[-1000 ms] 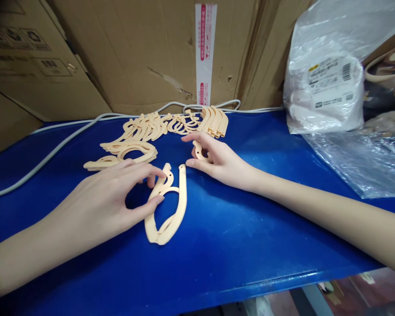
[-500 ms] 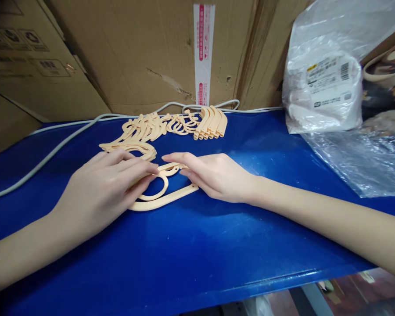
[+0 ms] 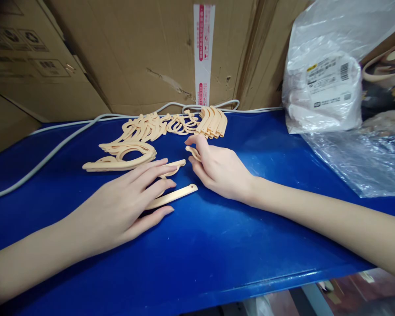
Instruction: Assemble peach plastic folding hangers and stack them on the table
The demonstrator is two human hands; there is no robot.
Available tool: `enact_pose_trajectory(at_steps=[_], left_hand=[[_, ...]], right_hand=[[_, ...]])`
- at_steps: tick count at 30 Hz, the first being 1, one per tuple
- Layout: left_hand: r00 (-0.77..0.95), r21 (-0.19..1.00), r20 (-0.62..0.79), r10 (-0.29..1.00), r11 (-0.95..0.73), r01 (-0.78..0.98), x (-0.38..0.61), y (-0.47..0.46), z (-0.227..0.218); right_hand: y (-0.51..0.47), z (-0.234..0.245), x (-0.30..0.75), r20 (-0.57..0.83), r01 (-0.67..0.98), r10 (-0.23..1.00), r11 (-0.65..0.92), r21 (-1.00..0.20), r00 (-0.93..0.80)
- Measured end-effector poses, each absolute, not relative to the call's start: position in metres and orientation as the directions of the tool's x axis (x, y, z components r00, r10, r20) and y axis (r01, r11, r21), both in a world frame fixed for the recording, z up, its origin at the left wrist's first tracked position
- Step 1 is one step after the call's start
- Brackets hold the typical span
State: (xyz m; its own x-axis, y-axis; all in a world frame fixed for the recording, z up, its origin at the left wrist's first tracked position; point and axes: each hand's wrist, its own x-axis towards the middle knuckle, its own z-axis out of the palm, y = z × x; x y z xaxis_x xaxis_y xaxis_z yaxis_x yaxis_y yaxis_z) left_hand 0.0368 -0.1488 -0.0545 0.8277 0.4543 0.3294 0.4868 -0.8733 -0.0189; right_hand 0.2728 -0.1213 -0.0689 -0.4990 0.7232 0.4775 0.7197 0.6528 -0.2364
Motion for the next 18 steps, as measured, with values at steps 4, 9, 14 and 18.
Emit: enact_pose_trajectory(at_steps=[4,9,14,18], left_hand=[[0.826,0.133,0.234,0.513,-0.859,0.495,0.035,-0.147,-0.057],[0.805,0.263,0.213,0.553,-0.826,0.498,0.034,-0.148,-0.058],[0.708,0.393,0.269,0.653,-0.745,0.539,0.034,-0.148,-0.058],[0.642,0.48,0.278,0.714,-0.683,0.551,0.036,-0.147,-0.052]], right_hand=[[-0.121,-0.068,0.273,0.505,0.669,0.687,0.698,-0.257,-0.523],[-0.122,-0.061,0.272,0.414,0.732,0.792,0.592,-0.338,-0.449],[-0.123,-0.06,0.273,0.433,0.683,0.77,0.627,-0.374,-0.469],[-0.125,-0.059,0.274,0.443,0.653,0.75,0.653,-0.383,-0.491]])
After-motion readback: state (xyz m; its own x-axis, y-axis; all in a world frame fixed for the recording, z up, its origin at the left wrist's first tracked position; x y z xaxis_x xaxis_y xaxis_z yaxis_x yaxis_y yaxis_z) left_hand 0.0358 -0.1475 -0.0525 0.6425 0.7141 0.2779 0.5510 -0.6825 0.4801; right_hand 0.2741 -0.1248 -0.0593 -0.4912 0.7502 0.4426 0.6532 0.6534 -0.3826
